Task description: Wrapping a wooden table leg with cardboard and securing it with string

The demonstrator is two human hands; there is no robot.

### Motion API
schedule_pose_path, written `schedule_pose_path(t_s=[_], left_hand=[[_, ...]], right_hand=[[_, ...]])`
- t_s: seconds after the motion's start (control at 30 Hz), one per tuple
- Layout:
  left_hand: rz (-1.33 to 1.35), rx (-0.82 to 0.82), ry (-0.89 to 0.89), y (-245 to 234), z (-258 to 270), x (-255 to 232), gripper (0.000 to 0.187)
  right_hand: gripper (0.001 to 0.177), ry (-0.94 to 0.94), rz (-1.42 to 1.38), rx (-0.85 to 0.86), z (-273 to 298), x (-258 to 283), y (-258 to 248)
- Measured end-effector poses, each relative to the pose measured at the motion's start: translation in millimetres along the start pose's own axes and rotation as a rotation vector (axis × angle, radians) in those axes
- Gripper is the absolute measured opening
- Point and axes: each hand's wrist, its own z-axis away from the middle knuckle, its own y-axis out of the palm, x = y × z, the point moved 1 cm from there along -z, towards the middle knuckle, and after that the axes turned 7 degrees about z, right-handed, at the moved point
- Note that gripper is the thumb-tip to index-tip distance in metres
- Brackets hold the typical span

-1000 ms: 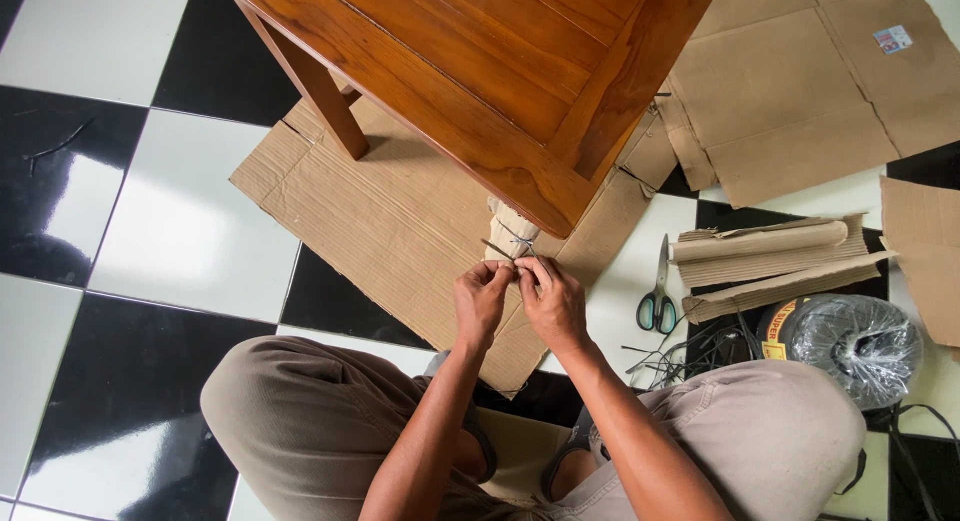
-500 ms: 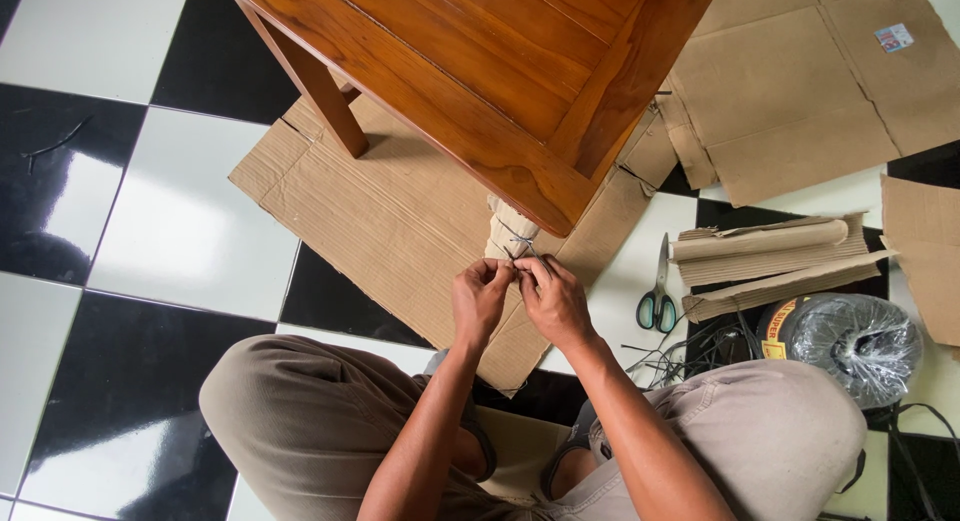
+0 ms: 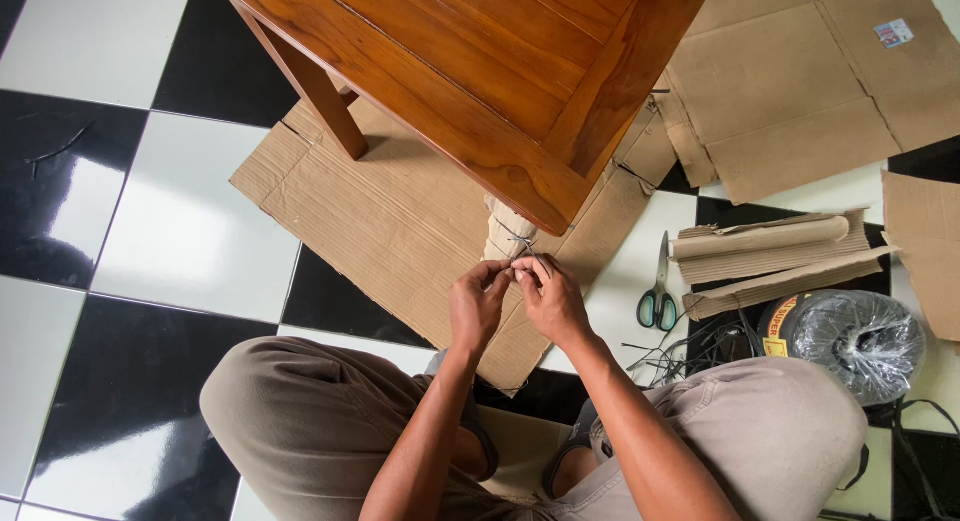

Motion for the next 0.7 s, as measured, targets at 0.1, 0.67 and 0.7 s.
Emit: schedule_pose_path(t_s=[0.1,0.67,0.7], left_hand=[[-0.221,-0.029,0.127,-2,-1,4,0.016],[-0.323,-0.154,0.29,-1,-10,-7,0.009],[-0.332,-0.159,0.287,0,-9,-9,0.009]], right_hand=[[0.012,0.036,-0.025,-0.003,0,-1,2],[0.007,-0.016,0.234,-0.081,4,-13,-11],[0.007,-0.012,0.245,-0.081,4,-13,-11]])
